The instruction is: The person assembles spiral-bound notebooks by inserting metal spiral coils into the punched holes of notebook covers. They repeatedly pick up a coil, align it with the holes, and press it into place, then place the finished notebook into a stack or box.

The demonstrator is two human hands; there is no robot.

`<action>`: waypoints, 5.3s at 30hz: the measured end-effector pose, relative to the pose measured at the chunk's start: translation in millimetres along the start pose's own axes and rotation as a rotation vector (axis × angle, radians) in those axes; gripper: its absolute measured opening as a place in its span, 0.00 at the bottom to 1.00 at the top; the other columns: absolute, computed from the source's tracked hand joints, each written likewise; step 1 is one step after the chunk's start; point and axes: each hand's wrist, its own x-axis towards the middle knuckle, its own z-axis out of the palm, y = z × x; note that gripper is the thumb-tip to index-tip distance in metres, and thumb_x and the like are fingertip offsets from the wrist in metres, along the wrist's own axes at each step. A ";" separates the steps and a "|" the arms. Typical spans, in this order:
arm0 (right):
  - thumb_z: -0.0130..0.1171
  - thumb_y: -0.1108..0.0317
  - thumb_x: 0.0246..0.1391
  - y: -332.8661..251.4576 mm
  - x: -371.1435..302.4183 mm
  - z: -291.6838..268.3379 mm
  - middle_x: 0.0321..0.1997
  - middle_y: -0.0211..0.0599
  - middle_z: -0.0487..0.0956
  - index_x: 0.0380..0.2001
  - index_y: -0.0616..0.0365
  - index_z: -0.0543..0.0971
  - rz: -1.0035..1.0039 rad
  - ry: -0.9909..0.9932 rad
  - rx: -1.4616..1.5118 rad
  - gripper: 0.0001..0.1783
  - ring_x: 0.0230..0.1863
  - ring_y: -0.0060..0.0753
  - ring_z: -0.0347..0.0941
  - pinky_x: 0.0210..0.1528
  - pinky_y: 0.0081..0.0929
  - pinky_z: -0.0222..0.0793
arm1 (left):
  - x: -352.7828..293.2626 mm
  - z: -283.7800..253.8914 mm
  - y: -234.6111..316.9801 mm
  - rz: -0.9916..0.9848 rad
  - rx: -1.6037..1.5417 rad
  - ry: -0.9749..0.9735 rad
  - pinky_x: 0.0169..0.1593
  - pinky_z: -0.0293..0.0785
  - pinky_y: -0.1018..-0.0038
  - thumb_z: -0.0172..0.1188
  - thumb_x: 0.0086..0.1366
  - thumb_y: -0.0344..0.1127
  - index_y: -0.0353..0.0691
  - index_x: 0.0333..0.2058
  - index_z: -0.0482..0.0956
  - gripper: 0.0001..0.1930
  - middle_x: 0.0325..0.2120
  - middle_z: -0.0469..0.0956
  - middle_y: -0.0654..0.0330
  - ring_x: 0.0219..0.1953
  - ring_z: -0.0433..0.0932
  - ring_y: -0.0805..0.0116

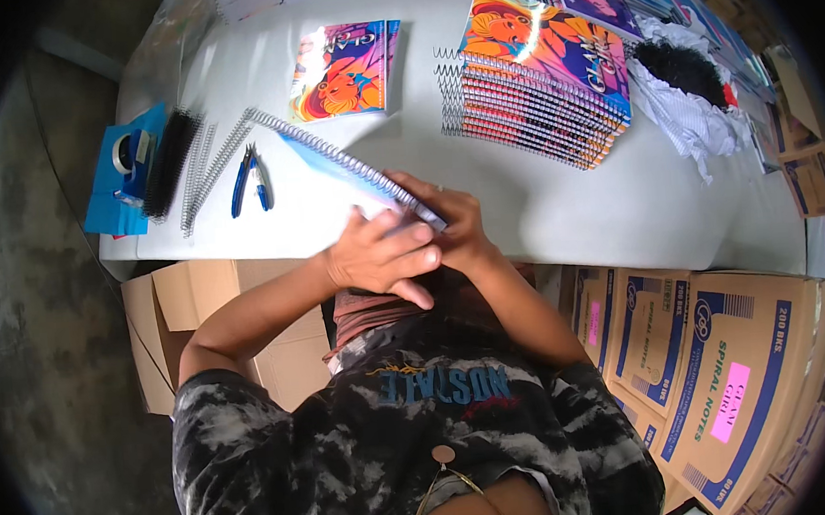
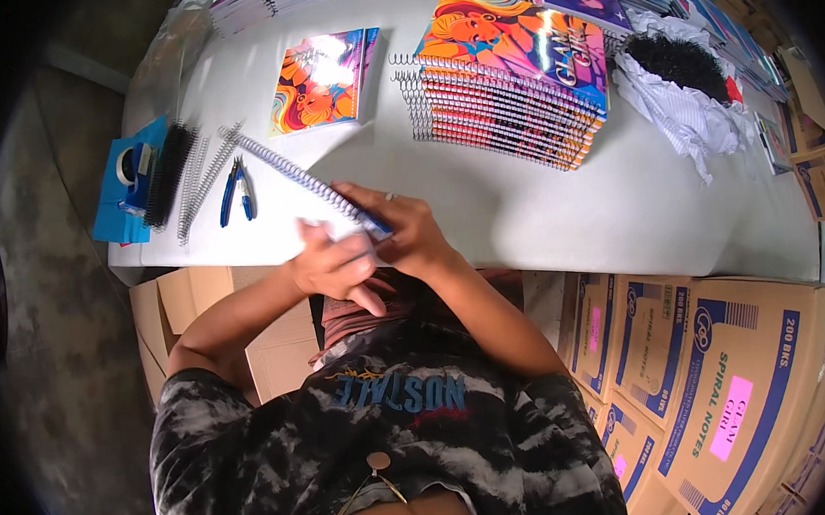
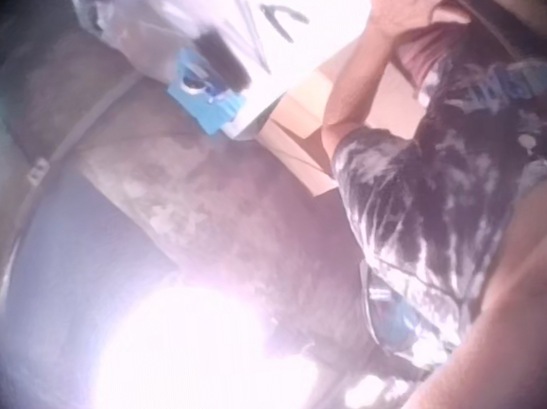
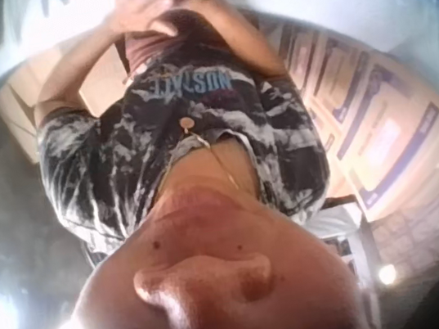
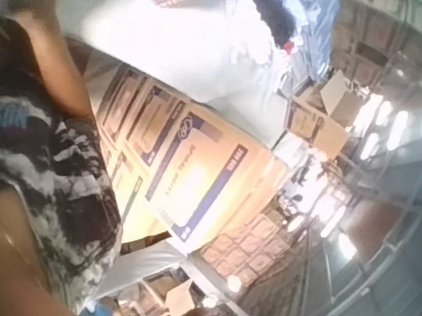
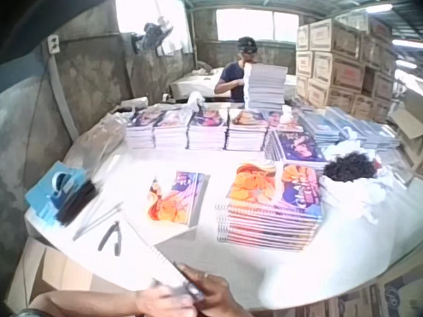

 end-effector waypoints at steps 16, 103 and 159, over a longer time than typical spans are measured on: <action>0.56 0.55 0.49 -59.4 82.4 6.9 0.55 0.51 0.61 0.55 0.58 0.64 -0.270 -0.158 -0.112 0.32 0.57 0.50 0.57 0.59 0.46 0.45 | 74.2 -115.9 -5.3 -1.095 -0.348 0.017 0.51 0.67 0.71 0.49 0.63 0.32 0.27 0.49 0.67 0.18 0.45 0.72 0.44 0.46 0.73 0.59; 0.56 0.79 0.50 25.4 30.4 -53.0 0.41 0.37 0.78 0.43 0.66 0.76 0.256 -0.039 0.119 0.15 0.39 0.18 0.72 0.42 0.16 0.67 | -142.2 -117.6 -247.6 -1.287 0.143 -0.151 0.43 0.69 0.66 0.50 0.61 0.47 0.43 0.38 0.77 0.16 0.33 0.77 0.51 0.39 0.75 0.51; 0.57 0.79 0.50 18.3 24.7 -62.6 0.39 0.35 0.79 0.42 0.67 0.76 0.314 -0.024 0.129 0.14 0.38 0.18 0.72 0.43 0.16 0.67 | -3.6 -54.6 -127.0 -1.166 -0.919 -0.099 0.34 0.66 0.77 0.54 0.62 0.45 0.35 0.32 0.71 0.16 0.24 0.72 0.64 0.26 0.66 0.73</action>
